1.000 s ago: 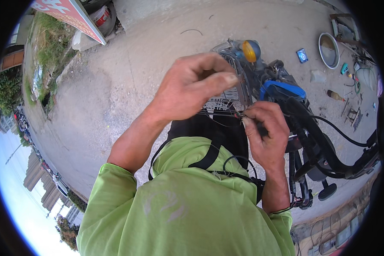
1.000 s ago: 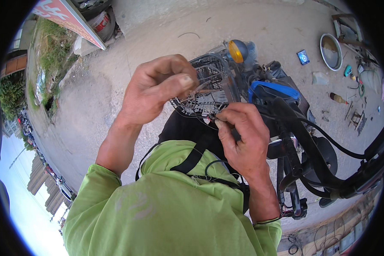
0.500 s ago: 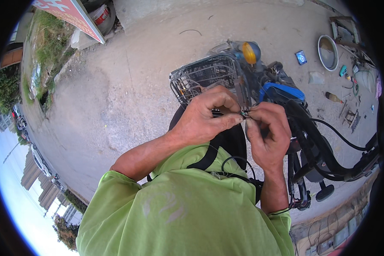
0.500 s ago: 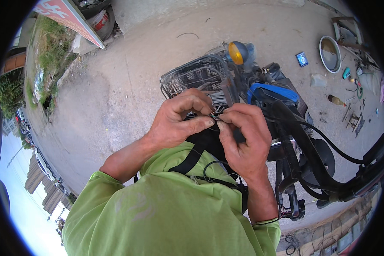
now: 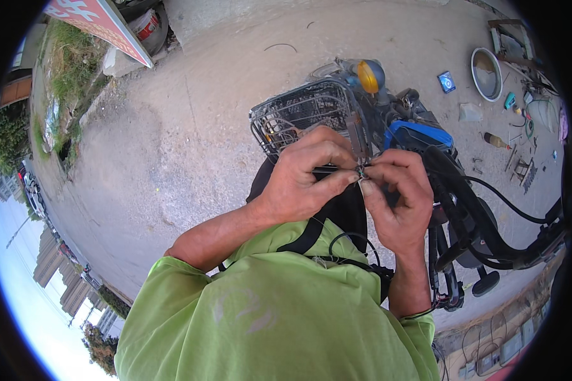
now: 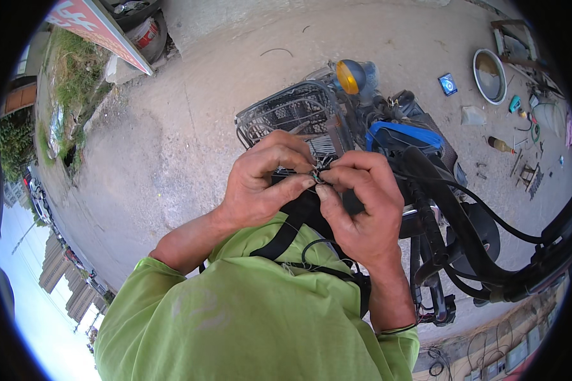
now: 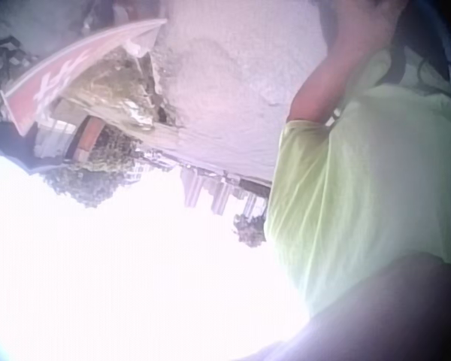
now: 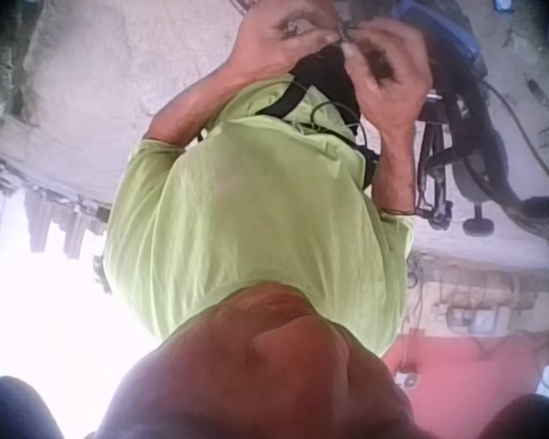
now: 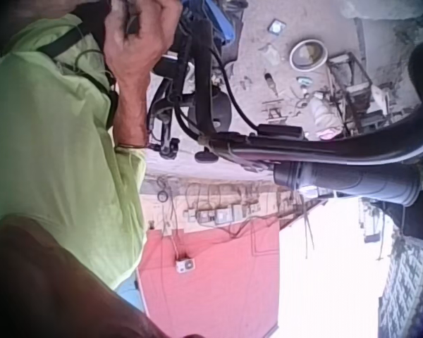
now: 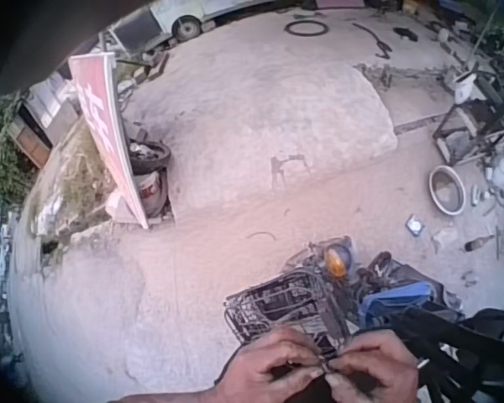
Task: The person repairs an electric bicycle by twisting and connecting wires near the handlebar area. They then wrap the connection with electrical tape to secure it.
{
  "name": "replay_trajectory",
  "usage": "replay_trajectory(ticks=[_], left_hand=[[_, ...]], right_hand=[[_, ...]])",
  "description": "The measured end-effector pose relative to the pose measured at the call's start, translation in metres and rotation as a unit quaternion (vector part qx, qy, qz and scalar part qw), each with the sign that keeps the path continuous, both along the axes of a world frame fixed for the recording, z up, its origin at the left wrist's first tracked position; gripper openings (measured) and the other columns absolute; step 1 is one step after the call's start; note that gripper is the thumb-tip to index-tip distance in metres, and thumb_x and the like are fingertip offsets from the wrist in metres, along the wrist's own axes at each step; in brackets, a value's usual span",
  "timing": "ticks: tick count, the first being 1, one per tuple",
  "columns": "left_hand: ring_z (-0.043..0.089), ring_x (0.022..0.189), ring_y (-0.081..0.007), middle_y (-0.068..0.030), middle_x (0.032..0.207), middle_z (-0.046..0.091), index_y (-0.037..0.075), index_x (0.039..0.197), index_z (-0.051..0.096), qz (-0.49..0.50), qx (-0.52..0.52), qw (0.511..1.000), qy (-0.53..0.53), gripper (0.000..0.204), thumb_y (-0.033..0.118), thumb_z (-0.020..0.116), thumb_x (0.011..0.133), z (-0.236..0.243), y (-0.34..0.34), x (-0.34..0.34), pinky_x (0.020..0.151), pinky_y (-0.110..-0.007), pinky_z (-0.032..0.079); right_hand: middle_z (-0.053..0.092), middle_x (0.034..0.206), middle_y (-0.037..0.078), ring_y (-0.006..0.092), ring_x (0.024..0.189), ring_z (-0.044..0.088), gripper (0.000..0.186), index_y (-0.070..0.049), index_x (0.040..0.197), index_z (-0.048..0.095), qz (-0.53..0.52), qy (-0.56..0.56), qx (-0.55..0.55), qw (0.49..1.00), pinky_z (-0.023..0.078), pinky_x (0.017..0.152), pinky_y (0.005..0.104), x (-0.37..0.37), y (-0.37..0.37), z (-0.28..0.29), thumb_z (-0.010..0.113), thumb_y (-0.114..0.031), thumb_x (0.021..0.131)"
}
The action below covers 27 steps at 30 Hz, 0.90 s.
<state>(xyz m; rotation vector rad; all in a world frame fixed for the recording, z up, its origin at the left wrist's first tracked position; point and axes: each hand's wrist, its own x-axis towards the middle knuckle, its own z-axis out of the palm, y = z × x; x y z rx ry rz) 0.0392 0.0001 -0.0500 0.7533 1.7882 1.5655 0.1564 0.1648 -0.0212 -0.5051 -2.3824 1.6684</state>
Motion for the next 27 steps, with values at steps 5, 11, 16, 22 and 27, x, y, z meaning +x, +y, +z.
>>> replay_trajectory(ticks=[5, 11, 16, 22, 27], left_hand=[[0.064, 0.099, -0.0230, -0.0106, 0.099, 0.066, 0.002, 0.089, 0.066, -0.001, -0.003, 1.000, -0.022, 0.013, 0.009, 0.076, 0.085, 0.004, 0.003, -0.002, 0.088, -0.037, 0.050], [0.064, 0.094, -0.0244, -0.0111, 0.097, 0.065, 0.002, 0.087, 0.064, -0.025, -0.017, 1.000, -0.001, 0.014, 0.007, 0.075, 0.082, 0.008, 0.005, -0.003, 0.085, -0.037, 0.051], [0.064, 0.092, -0.0248, -0.0116, 0.096, 0.065, 0.002, 0.088, 0.065, -0.032, 0.005, 0.999, 0.004, 0.014, 0.008, 0.076, 0.083, 0.006, 0.005, 0.001, 0.083, -0.037, 0.051], [0.064, 0.095, -0.0245, -0.0123, 0.098, 0.065, 0.001, 0.090, 0.068, -0.094, -0.007, 0.993, -0.077, 0.015, 0.015, 0.074, 0.088, 0.009, 0.006, -0.019, 0.085, -0.037, 0.050], [0.064, 0.099, -0.0246, -0.0118, 0.101, 0.065, 0.001, 0.094, 0.072, -0.092, -0.032, 0.995, -0.017, 0.017, 0.017, 0.074, 0.089, 0.021, 0.018, -0.039, 0.090, -0.037, 0.050]], right_hand=[[0.062, 0.104, 0.011, 0.0152, 0.078, 0.063, 0.023, 0.001, 0.096, 0.069, -0.014, -0.009, -0.016, 1.000, 0.052, 0.066, 0.0272, -0.002, 0.000, 0.000, 0.077, 0.008, 0.076], [0.062, 0.103, 0.010, 0.0131, 0.072, 0.061, 0.026, 0.000, 0.091, 0.065, -0.030, -0.010, 0.008, 0.999, 0.051, 0.063, 0.0276, -0.001, -0.003, -0.003, 0.076, 0.011, 0.071], [0.061, 0.101, 0.009, 0.0118, 0.064, 0.054, 0.028, -0.003, 0.090, 0.062, -0.071, 0.003, 0.062, 0.996, 0.044, 0.055, 0.0265, -0.001, -0.009, -0.007, 0.075, 0.010, 0.069], [0.061, 0.100, 0.008, 0.0117, 0.061, 0.049, 0.027, -0.004, 0.090, 0.062, -0.092, 0.034, 0.049, 0.994, 0.039, 0.050, 0.0264, 0.001, -0.009, -0.012, 0.075, 0.010, 0.070], [0.061, 0.100, 0.010, 0.0150, 0.066, 0.057, 0.026, -0.002, 0.090, 0.062, -0.072, 0.039, 0.066, 0.994, 0.045, 0.054, 0.0287, 0.001, -0.007, -0.011, 0.076, 0.010, 0.071]])
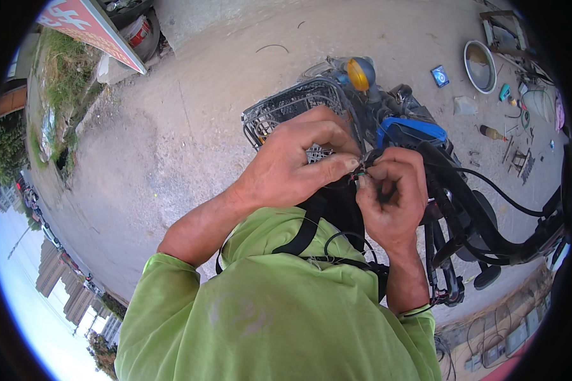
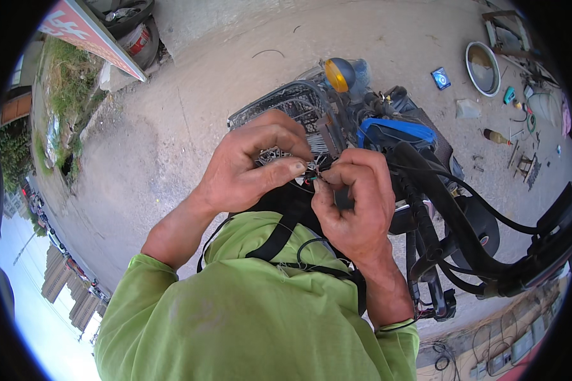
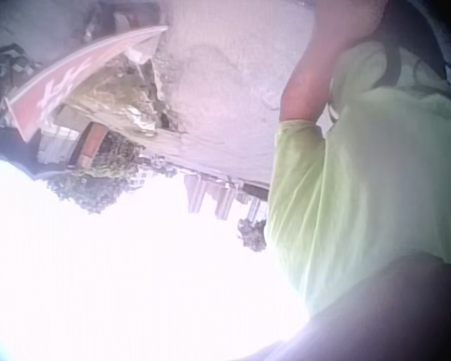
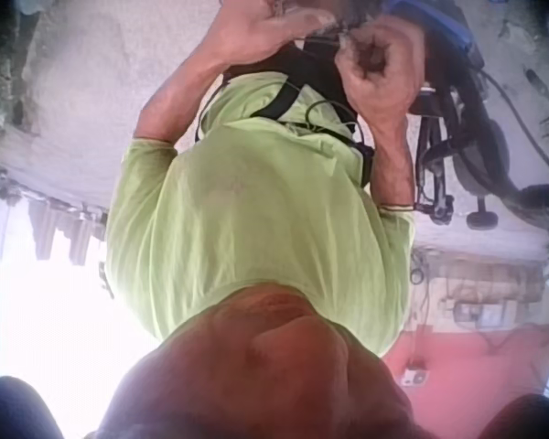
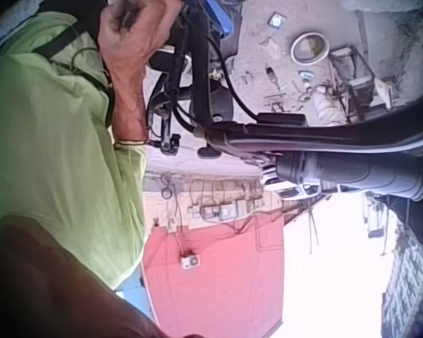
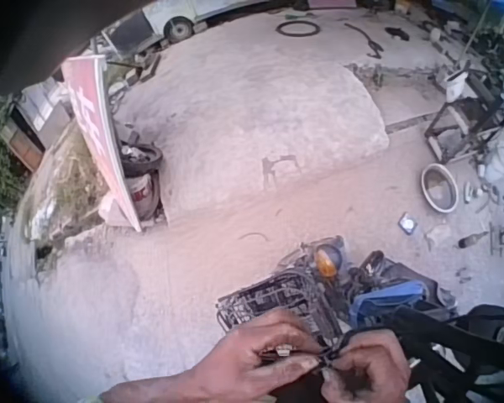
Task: The person repairs an electric bicycle by twisting and connecting wires near the handlebar area. They then wrap the connection with electrical tape to secure it.
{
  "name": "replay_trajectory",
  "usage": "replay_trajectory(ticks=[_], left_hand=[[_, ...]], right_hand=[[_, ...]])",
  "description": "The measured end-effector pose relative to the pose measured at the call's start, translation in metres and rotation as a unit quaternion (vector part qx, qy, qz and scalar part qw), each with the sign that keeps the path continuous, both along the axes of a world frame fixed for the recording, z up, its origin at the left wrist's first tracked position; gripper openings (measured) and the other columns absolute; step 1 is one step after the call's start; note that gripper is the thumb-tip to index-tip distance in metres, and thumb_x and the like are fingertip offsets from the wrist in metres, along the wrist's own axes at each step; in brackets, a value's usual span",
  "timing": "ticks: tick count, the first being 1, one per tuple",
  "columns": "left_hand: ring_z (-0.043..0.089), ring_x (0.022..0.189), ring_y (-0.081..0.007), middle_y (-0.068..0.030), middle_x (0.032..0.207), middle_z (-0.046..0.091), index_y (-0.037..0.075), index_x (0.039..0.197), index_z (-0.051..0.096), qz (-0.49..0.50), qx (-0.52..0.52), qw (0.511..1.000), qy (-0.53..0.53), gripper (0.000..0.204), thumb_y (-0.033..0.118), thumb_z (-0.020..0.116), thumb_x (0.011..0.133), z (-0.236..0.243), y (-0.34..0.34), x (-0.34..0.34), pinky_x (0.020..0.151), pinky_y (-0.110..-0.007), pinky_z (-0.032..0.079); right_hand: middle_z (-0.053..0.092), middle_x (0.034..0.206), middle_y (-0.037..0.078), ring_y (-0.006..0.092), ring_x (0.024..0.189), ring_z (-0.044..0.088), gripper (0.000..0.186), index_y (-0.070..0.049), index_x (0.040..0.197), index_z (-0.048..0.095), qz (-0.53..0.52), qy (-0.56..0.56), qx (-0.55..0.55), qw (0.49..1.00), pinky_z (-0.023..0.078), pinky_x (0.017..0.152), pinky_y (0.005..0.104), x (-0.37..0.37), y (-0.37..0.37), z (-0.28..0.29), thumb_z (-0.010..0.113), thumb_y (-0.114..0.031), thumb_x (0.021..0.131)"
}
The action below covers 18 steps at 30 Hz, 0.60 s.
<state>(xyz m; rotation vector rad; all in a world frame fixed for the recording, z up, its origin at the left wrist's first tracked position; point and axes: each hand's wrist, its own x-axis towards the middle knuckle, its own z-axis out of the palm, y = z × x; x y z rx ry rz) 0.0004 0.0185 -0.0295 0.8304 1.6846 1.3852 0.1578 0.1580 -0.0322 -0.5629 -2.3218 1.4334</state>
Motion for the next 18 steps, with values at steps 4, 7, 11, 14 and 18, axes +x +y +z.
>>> replay_trajectory(ticks=[4, 7, 11, 14, 18], left_hand=[[0.064, 0.099, -0.0236, -0.0112, 0.102, 0.065, 0.000, 0.096, 0.072, -0.078, -0.033, 0.996, -0.023, 0.017, 0.015, 0.075, 0.086, 0.003, 0.007, -0.006, 0.090, -0.036, 0.050], [0.064, 0.098, -0.0227, -0.0107, 0.102, 0.066, 0.000, 0.095, 0.071, -0.091, -0.106, 0.983, -0.118, 0.018, 0.013, 0.076, 0.085, 0.007, 0.011, -0.011, 0.089, -0.035, 0.051], [0.064, 0.097, -0.0225, -0.0106, 0.100, 0.065, 0.000, 0.094, 0.070, -0.077, -0.152, 0.965, -0.197, 0.018, 0.014, 0.075, 0.085, 0.009, 0.014, -0.012, 0.089, -0.035, 0.050], [0.063, 0.098, -0.0232, -0.0108, 0.100, 0.065, 0.000, 0.095, 0.068, -0.075, -0.087, 0.992, -0.060, 0.018, 0.016, 0.073, 0.087, 0.003, 0.010, -0.011, 0.090, -0.036, 0.049], [0.063, 0.101, -0.0250, -0.0120, 0.103, 0.064, 0.001, 0.097, 0.068, -0.048, -0.021, 0.999, 0.016, 0.019, 0.018, 0.070, 0.089, -0.002, 0.006, -0.005, 0.091, -0.037, 0.048]], right_hand=[[0.061, 0.099, 0.011, 0.0177, 0.071, 0.062, 0.026, -0.001, 0.090, 0.062, 0.010, -0.001, 0.006, 1.000, 0.051, 0.059, 0.0307, 0.000, 0.000, 0.001, 0.076, 0.010, 0.072], [0.061, 0.100, 0.012, 0.0194, 0.072, 0.063, 0.026, -0.001, 0.091, 0.062, 0.027, -0.003, 0.031, 0.999, 0.052, 0.061, 0.0312, 0.001, 0.002, 0.001, 0.077, 0.010, 0.072], [0.061, 0.102, 0.013, 0.0211, 0.072, 0.064, 0.028, -0.001, 0.096, 0.064, 0.047, 0.002, 0.033, 0.998, 0.052, 0.063, 0.0315, 0.002, 0.003, 0.001, 0.079, 0.008, 0.074], [0.061, 0.103, 0.013, 0.0205, 0.071, 0.064, 0.028, -0.001, 0.100, 0.066, 0.046, -0.023, 0.019, 0.998, 0.053, 0.064, 0.0312, 0.000, 0.004, 0.006, 0.079, 0.007, 0.076], [0.061, 0.103, 0.013, 0.0223, 0.076, 0.064, 0.026, 0.000, 0.100, 0.067, 0.012, -0.063, -0.031, 0.997, 0.053, 0.066, 0.0326, -0.002, 0.001, 0.007, 0.077, 0.008, 0.077]])
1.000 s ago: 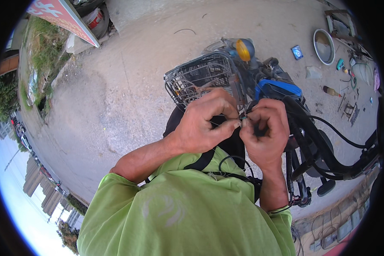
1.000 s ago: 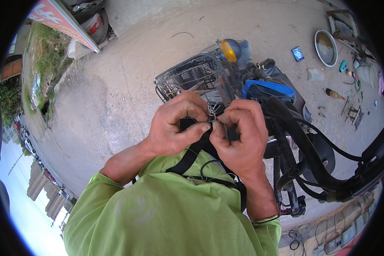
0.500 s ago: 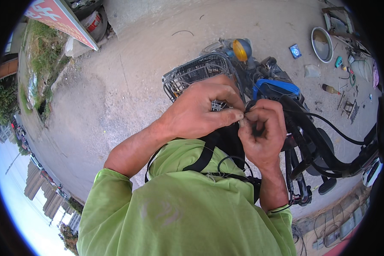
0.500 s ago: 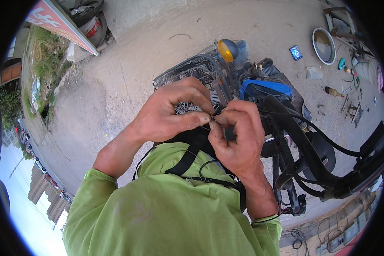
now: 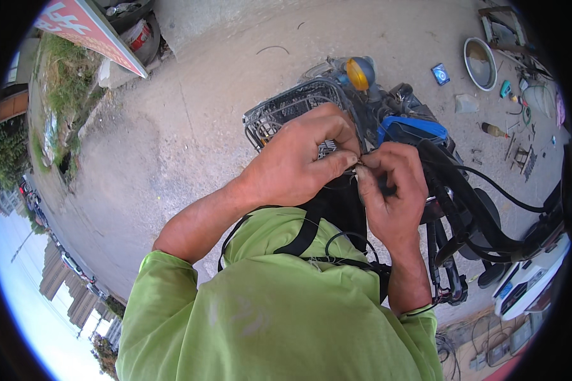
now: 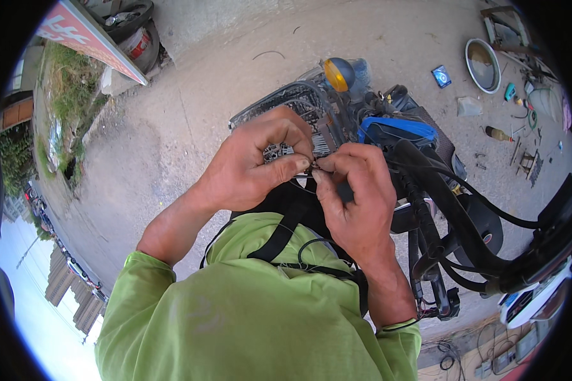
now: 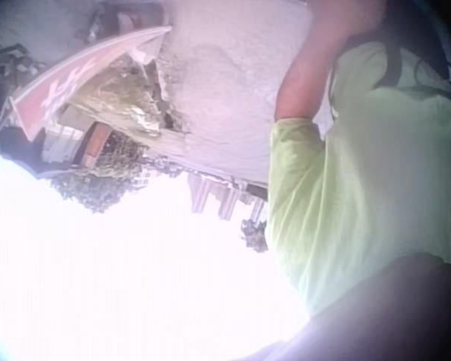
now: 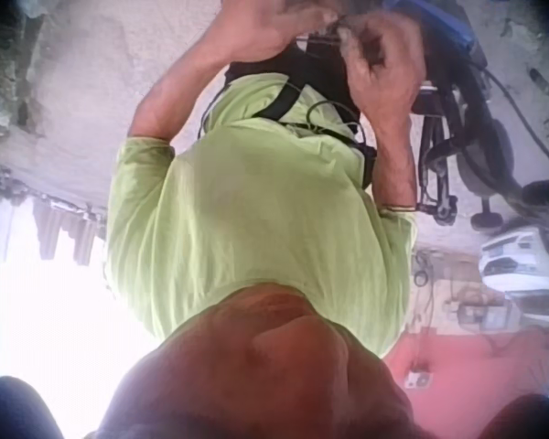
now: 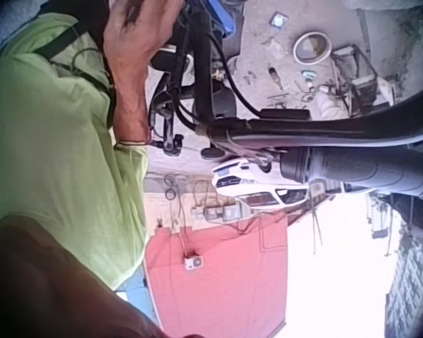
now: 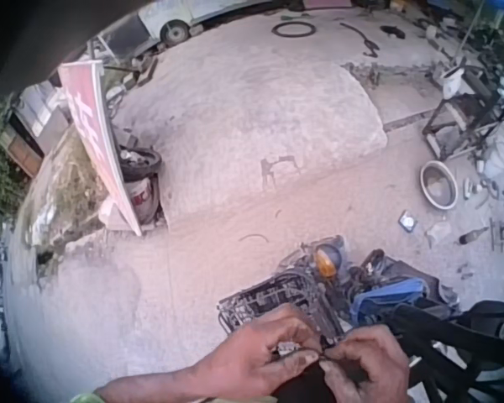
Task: The person repairs an electric bicycle by twisting and connecting wires near the handlebar area. They then wrap the connection with electrical tape to secure it.
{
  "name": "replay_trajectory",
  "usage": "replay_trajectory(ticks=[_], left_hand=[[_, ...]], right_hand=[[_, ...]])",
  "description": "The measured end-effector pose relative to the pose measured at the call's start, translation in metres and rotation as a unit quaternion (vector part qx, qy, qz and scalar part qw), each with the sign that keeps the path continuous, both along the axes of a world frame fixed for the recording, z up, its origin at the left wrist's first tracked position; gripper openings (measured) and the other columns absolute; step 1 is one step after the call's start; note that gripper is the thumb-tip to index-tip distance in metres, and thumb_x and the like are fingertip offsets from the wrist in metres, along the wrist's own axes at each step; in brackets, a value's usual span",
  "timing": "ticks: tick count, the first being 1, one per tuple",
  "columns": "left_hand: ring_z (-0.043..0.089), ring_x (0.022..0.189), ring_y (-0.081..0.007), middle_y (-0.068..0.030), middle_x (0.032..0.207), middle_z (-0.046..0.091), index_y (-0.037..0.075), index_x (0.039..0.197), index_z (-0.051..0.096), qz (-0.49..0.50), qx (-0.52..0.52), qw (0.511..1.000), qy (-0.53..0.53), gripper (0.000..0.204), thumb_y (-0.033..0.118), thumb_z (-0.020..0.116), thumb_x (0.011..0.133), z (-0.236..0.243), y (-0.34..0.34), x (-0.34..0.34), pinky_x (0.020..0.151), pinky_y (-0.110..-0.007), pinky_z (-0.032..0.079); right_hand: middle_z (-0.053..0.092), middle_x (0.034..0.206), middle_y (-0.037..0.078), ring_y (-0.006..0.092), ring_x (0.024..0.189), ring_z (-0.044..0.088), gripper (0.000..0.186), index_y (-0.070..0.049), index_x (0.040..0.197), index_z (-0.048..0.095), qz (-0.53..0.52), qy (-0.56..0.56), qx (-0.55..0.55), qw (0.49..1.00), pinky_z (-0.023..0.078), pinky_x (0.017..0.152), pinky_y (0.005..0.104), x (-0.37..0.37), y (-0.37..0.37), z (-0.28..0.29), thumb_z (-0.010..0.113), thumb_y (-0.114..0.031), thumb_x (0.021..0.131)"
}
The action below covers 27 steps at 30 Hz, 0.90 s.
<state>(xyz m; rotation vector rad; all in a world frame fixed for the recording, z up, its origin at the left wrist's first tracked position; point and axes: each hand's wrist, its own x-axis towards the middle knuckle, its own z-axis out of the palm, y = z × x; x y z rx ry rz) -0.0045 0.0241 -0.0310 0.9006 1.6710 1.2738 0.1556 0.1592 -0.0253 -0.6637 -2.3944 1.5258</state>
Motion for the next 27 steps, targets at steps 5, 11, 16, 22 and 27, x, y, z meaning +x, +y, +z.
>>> replay_trajectory(ticks=[5, 11, 16, 22, 27], left_hand=[[0.061, 0.096, -0.0178, -0.0089, 0.102, 0.064, -0.002, 0.098, 0.066, -0.002, -0.061, 0.990, -0.125, 0.019, 0.017, 0.068, 0.093, -0.002, -0.002, -0.002, 0.087, -0.032, 0.049], [0.059, 0.090, -0.0105, -0.0042, 0.094, 0.066, -0.003, 0.097, 0.066, -0.027, -0.160, 0.942, -0.293, 0.017, 0.014, 0.067, 0.096, -0.010, 0.001, -0.009, 0.081, -0.029, 0.049], [0.062, 0.088, -0.0165, -0.0067, 0.092, 0.065, -0.001, 0.093, 0.066, -0.014, -0.145, 0.984, -0.102, 0.011, 0.010, 0.069, 0.092, 0.003, 0.005, -0.003, 0.079, -0.032, 0.050], [0.063, 0.090, -0.0271, -0.0114, 0.092, 0.063, 0.000, 0.093, 0.068, 0.019, -0.008, 0.993, 0.119, 0.009, 0.007, 0.071, 0.088, -0.002, 0.000, 0.013, 0.082, -0.036, 0.051], [0.064, 0.096, -0.0264, -0.0128, 0.101, 0.065, 0.000, 0.099, 0.071, 0.082, 0.058, 0.993, 0.063, 0.012, 0.006, 0.072, 0.089, -0.011, -0.004, 0.026, 0.086, -0.038, 0.051]], right_hand=[[0.061, 0.101, 0.013, 0.0253, 0.079, 0.065, 0.024, 0.001, 0.099, 0.068, 0.019, 0.035, 0.013, 0.999, 0.052, 0.066, 0.0354, -0.001, 0.003, -0.004, 0.075, 0.010, 0.077], [0.062, 0.097, 0.012, 0.0274, 0.077, 0.065, 0.023, 0.000, 0.097, 0.068, 0.052, 0.070, 0.057, 0.995, 0.052, 0.066, 0.0362, -0.001, 0.003, -0.008, 0.076, 0.007, 0.076], [0.062, 0.096, 0.011, 0.0285, 0.078, 0.065, 0.022, 0.000, 0.095, 0.068, 0.057, 0.065, 0.083, 0.993, 0.052, 0.066, 0.0379, -0.002, 0.003, -0.010, 0.077, 0.004, 0.076], [0.062, 0.097, 0.012, 0.0292, 0.077, 0.065, 0.020, 0.000, 0.095, 0.066, 0.040, 0.026, 0.068, 0.997, 0.052, 0.067, 0.0386, -0.001, 0.001, -0.008, 0.077, 0.003, 0.079], [0.062, 0.098, 0.012, 0.0242, 0.077, 0.065, 0.016, 0.000, 0.097, 0.064, 0.000, -0.003, -0.026, 1.000, 0.053, 0.066, 0.0349, -0.001, -0.001, 0.000, 0.074, 0.004, 0.085]])
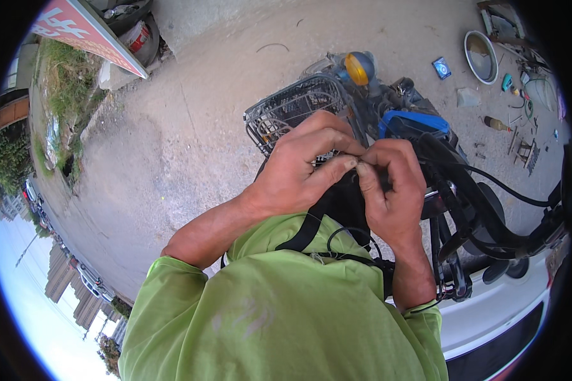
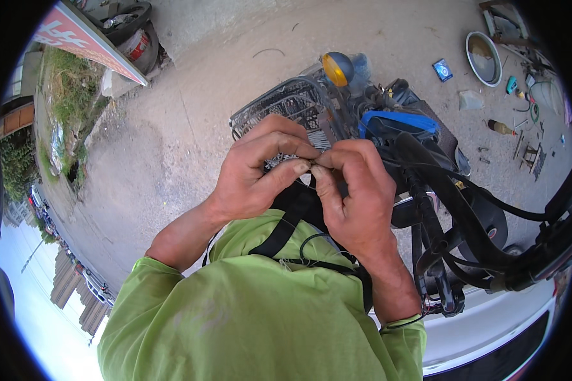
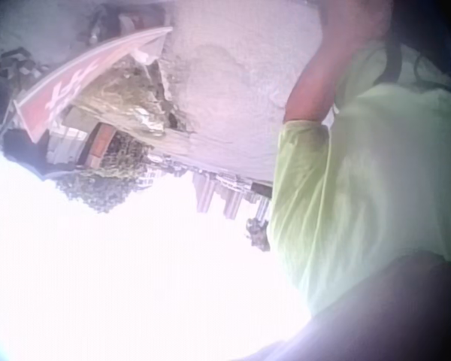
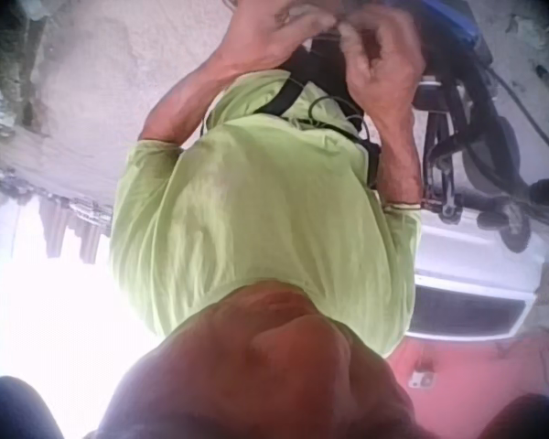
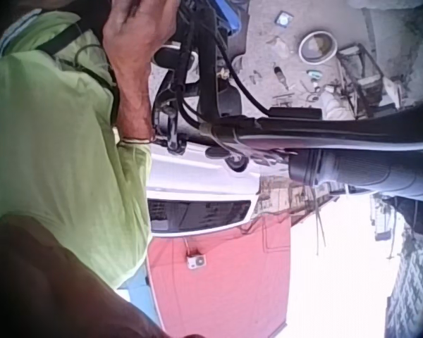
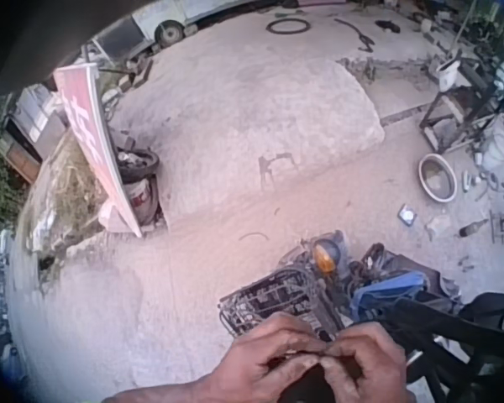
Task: The person repairs an electric bicycle by twisting and connecting wires near the handlebar area. They then wrap the connection with electrical tape to secure it.
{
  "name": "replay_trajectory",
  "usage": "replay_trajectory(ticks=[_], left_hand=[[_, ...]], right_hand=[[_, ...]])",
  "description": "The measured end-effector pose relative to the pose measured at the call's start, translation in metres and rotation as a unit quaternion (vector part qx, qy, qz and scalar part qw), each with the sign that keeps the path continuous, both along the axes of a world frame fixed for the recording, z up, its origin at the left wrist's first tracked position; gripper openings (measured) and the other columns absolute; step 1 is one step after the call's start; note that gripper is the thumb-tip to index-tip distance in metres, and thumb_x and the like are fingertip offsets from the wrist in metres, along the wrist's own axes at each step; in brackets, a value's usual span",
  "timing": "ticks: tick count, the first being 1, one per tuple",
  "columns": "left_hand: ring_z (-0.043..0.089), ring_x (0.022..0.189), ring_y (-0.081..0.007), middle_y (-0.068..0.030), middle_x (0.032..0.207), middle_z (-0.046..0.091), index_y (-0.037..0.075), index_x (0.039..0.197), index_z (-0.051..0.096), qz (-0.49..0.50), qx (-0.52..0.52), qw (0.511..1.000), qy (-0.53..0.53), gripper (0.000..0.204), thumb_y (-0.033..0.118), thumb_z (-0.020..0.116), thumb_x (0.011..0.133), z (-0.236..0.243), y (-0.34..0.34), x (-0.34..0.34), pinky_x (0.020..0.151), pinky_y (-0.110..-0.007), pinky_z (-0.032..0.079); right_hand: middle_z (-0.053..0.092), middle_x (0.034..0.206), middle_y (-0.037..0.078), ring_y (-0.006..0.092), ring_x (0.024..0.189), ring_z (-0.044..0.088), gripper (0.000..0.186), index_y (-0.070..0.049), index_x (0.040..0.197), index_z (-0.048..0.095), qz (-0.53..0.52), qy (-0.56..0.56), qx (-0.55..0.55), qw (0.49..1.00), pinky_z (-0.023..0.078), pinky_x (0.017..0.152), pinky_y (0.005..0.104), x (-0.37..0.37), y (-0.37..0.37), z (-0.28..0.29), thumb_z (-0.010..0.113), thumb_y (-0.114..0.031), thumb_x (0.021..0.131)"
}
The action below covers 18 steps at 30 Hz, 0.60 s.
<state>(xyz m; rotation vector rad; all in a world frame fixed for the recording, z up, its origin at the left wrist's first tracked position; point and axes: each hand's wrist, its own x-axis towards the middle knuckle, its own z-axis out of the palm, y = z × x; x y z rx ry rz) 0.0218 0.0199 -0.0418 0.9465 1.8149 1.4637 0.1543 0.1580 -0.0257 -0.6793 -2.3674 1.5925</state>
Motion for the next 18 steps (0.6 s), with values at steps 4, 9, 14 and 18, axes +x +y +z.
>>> replay_trajectory(ticks=[4, 9, 14, 18], left_hand=[[0.064, 0.098, -0.0246, -0.0125, 0.102, 0.067, 0.000, 0.100, 0.071, -0.002, 0.007, 0.998, -0.068, 0.014, 0.007, 0.073, 0.088, 0.001, -0.004, 0.004, 0.088, -0.038, 0.051], [0.064, 0.096, -0.0237, -0.0115, 0.097, 0.067, 0.000, 0.098, 0.070, 0.007, 0.023, 0.997, -0.072, 0.012, 0.007, 0.073, 0.088, -0.007, -0.003, 0.003, 0.086, -0.036, 0.051], [0.062, 0.096, -0.0229, -0.0120, 0.098, 0.065, -0.001, 0.096, 0.068, 0.026, 0.037, 0.995, -0.092, 0.010, 0.007, 0.071, 0.089, -0.008, 0.000, 0.010, 0.088, -0.035, 0.049], [0.060, 0.099, -0.0229, -0.0125, 0.101, 0.063, -0.001, 0.097, 0.067, 0.030, 0.037, 0.992, -0.119, 0.012, 0.009, 0.071, 0.091, -0.011, -0.002, 0.013, 0.090, -0.036, 0.047]], right_hand=[[0.062, 0.099, 0.012, 0.0199, 0.076, 0.063, 0.015, 0.001, 0.098, 0.064, -0.001, 0.000, -0.017, 1.000, 0.052, 0.065, 0.0307, 0.001, 0.003, 0.000, 0.072, 0.005, 0.086], [0.062, 0.101, 0.011, 0.0163, 0.073, 0.060, 0.016, 0.002, 0.098, 0.066, -0.008, 0.005, -0.020, 1.000, 0.050, 0.062, 0.0284, 0.001, 0.002, 0.003, 0.073, 0.007, 0.085], [0.063, 0.104, 0.009, 0.0096, 0.069, 0.055, 0.019, 0.003, 0.099, 0.067, -0.037, 0.025, -0.083, 0.996, 0.047, 0.060, 0.0251, 0.004, 0.002, -0.001, 0.073, 0.010, 0.083], [0.064, 0.104, 0.009, 0.0066, 0.067, 0.053, 0.020, 0.003, 0.098, 0.067, -0.041, 0.029, -0.108, 0.993, 0.045, 0.058, 0.0227, 0.001, 0.003, 0.001, 0.073, 0.012, 0.081]])
